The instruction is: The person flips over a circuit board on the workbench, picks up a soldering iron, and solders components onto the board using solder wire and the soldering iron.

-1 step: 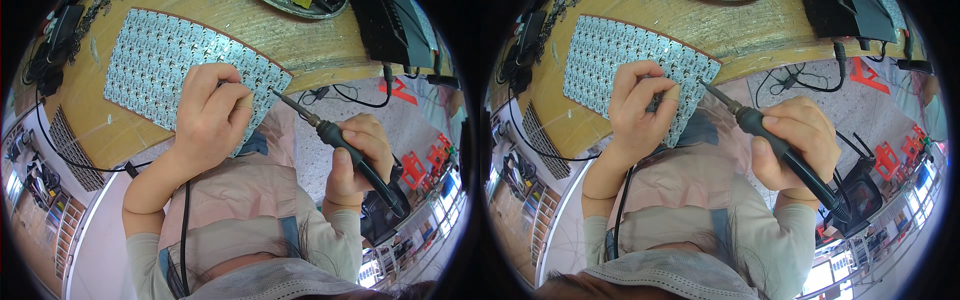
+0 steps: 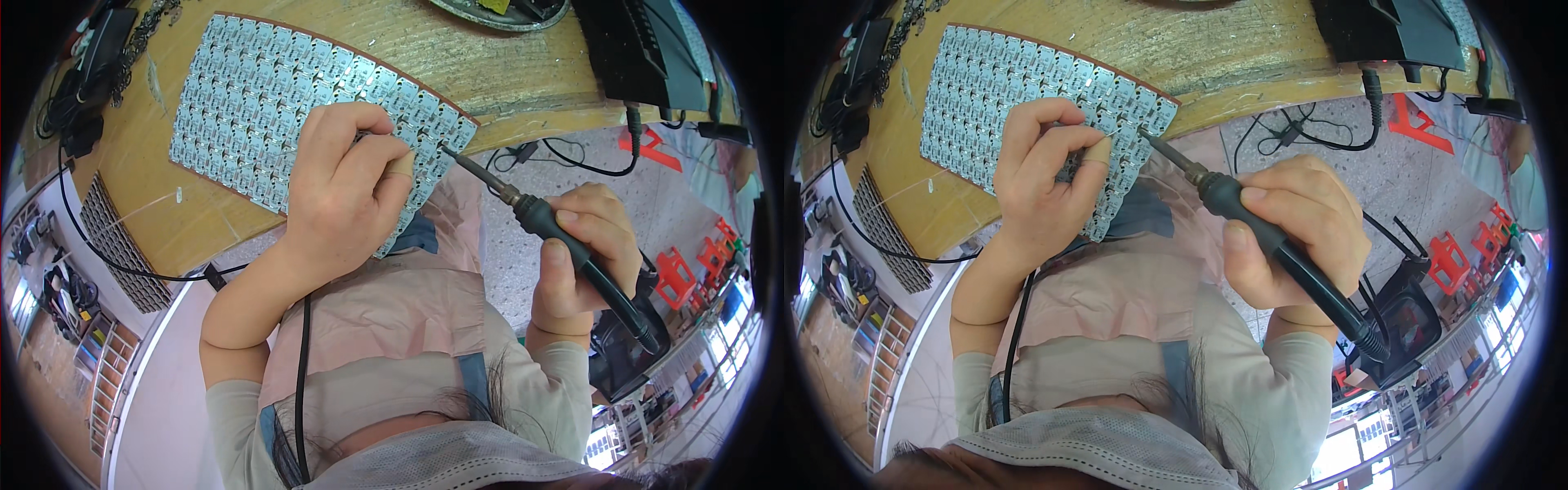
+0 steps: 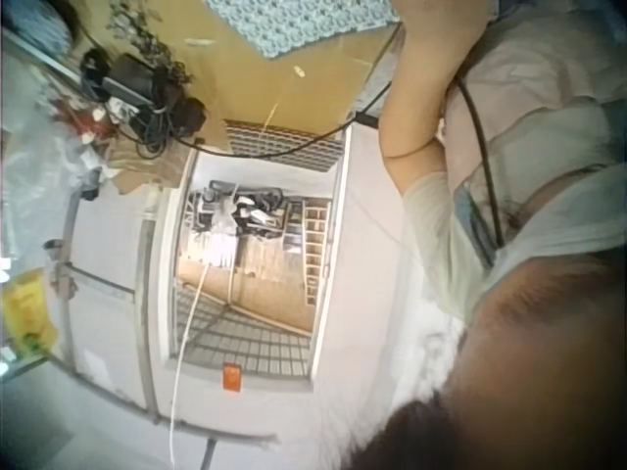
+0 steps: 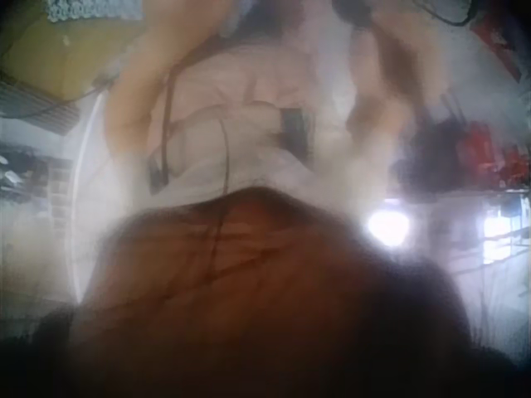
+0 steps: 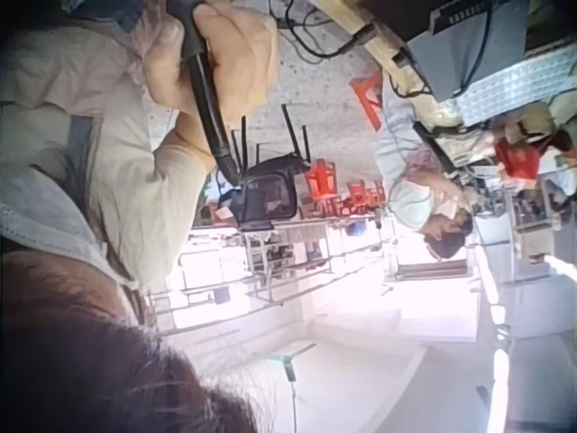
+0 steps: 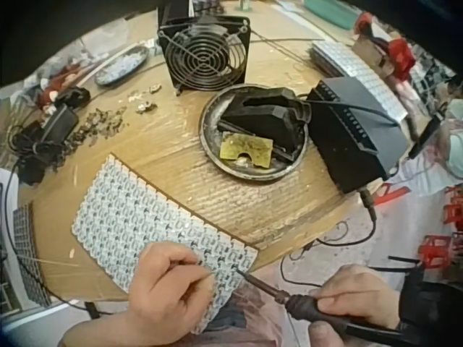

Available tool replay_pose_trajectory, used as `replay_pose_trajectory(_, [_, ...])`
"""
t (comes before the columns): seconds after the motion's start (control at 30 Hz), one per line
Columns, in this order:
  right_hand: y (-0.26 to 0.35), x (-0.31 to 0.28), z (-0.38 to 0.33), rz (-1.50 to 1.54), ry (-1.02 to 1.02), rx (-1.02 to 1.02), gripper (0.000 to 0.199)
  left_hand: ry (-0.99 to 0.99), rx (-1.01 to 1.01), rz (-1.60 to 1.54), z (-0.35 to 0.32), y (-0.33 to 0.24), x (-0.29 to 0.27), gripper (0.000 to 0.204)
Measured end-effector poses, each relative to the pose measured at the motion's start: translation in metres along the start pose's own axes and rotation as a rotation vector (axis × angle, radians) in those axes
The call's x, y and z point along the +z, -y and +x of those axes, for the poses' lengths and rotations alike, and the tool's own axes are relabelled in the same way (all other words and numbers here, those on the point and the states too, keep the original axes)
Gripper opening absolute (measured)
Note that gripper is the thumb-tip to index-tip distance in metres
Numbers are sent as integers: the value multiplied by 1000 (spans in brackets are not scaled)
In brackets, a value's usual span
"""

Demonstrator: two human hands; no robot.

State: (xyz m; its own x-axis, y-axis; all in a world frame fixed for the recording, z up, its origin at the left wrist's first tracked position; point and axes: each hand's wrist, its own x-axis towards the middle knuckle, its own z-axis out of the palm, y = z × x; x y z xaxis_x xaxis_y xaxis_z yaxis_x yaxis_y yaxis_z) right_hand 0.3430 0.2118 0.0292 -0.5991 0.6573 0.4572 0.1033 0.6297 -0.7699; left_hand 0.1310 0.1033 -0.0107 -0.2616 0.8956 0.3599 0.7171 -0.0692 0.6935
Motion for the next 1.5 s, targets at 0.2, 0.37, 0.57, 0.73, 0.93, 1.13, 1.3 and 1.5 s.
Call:
replay_pose_trajectory(0.2, [-5, 10, 5, 1, 30, -8, 20, 16, -13, 26, 0, 2, -1, 17])
replay_pose_trajectory(0.37, [-5, 15, 7, 21, 26, 3, 20, 30, -9, 32, 2, 2, -2, 17])
replay_pose_trajectory(0.57, [-4, 16, 9, 15, 52, -8, 20, 2, -16, 29, 1, 3, -3, 18])
replay_pose_trajectory(0.73, [-2, 8, 7, 18, 7, 2, 20, -66, -38, -2, 3, 3, -9, 19])
replay_pose_trajectory(0.93, [-6, 21, 13, 29, 38, -25, 22, -59, -21, 29, 3, 10, -5, 17])
replay_pose_trajectory(1.13, [-9, 26, 16, 39, 51, -9, 22, -30, -41, 3, 6, 10, -6, 14])
replay_pose_trajectory(1.3, [-8, 29, 17, 32, 43, -32, 21, 67, -25, 44, 12, 7, -10, 12])
replay_pose_trajectory(1.5, [-6, 28, 18, 27, 37, -40, 21, -32, 52, 83, 11, 17, -18, 13])
